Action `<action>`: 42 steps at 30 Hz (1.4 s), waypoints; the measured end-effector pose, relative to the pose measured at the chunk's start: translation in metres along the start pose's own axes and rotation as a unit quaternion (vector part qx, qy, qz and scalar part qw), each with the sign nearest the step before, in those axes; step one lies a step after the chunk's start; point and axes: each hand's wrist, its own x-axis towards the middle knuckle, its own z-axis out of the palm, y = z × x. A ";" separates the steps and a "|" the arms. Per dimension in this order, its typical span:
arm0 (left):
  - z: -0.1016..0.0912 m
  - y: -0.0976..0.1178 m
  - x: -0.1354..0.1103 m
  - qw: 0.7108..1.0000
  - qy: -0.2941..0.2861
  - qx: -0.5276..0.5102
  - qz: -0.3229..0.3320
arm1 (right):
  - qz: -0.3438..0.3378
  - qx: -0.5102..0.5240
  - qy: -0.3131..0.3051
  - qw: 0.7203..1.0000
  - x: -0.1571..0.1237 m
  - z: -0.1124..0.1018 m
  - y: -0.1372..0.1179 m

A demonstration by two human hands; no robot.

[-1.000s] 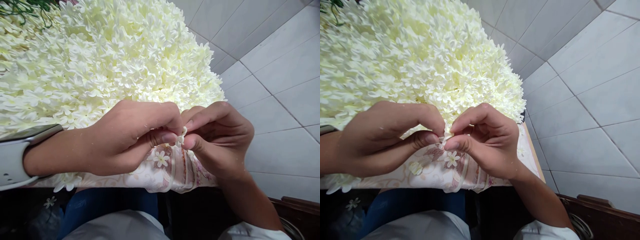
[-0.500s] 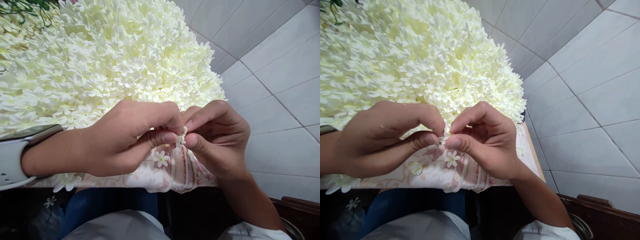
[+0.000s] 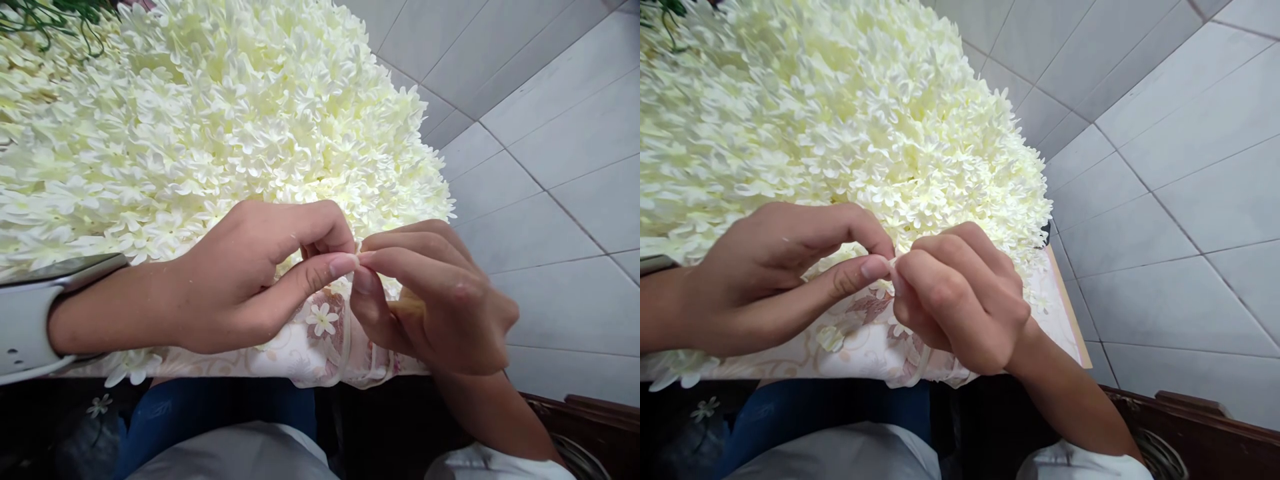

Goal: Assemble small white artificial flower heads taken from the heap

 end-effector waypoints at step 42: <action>-0.009 -0.001 0.008 0.990 0.078 -0.100 -0.065 | 0.259 0.108 0.124 0.952 -0.008 0.012 0.032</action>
